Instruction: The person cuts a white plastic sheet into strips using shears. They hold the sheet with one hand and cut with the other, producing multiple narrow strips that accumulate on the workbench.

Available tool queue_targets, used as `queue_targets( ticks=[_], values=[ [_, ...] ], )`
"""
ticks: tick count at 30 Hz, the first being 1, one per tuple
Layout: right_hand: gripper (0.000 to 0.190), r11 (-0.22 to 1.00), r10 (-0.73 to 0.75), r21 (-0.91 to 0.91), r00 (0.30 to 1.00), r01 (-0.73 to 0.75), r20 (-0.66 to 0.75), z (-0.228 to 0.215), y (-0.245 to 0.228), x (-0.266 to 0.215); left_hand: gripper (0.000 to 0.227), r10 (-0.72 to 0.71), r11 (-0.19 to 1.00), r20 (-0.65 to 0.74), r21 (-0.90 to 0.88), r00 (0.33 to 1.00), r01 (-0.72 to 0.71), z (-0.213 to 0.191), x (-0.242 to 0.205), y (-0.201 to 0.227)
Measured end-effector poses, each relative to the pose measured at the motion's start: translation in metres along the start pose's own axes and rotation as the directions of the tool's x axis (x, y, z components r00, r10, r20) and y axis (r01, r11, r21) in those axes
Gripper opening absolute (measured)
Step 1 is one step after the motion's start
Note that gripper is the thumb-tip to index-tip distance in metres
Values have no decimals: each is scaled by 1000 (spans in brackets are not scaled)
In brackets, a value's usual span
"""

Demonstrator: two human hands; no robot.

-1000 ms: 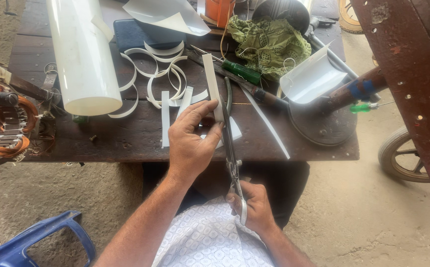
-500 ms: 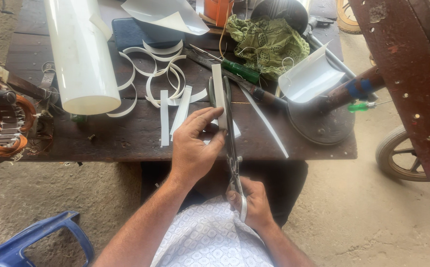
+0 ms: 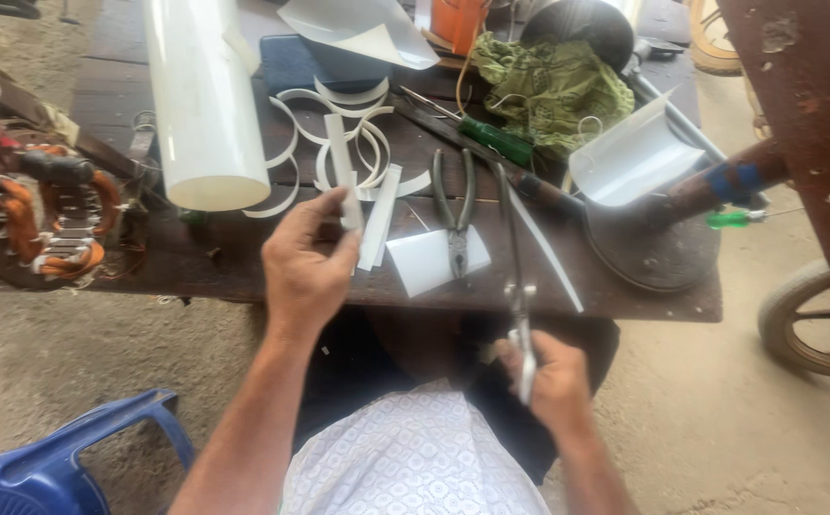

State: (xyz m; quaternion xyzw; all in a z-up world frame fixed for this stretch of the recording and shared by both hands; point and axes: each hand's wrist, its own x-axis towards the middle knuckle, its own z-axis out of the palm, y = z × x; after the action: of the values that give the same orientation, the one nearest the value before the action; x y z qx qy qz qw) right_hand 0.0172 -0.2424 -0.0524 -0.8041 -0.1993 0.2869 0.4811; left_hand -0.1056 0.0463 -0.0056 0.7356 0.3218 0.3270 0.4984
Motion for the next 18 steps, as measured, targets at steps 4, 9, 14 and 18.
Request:
queue_targets(
  ticks=[4, 9, 14, 18],
  values=[
    [36, 853, 137, -489, 982, -185, -134, -36, -19, 10, 41, 78, 975, 65, 206, 995, -90, -33, -2, -18],
    [41, 625, -21, -773, 988, -108, -154, -62, -37, 30, 38, 317, 806, 82, 502, 945, -314, -29, -8, -33],
    [33, 590, -345, -794, 935, 148, -83, -68, -48, 45, 39, 358, 809, 80, 470, 930, -352, -6, -11, -34],
    [30, 444, -567, -836, 823, 323, 16, -69, -59, 47, 41, 193, 915, 152, 330, 969, -234, 17, -29, -30]
  ],
)
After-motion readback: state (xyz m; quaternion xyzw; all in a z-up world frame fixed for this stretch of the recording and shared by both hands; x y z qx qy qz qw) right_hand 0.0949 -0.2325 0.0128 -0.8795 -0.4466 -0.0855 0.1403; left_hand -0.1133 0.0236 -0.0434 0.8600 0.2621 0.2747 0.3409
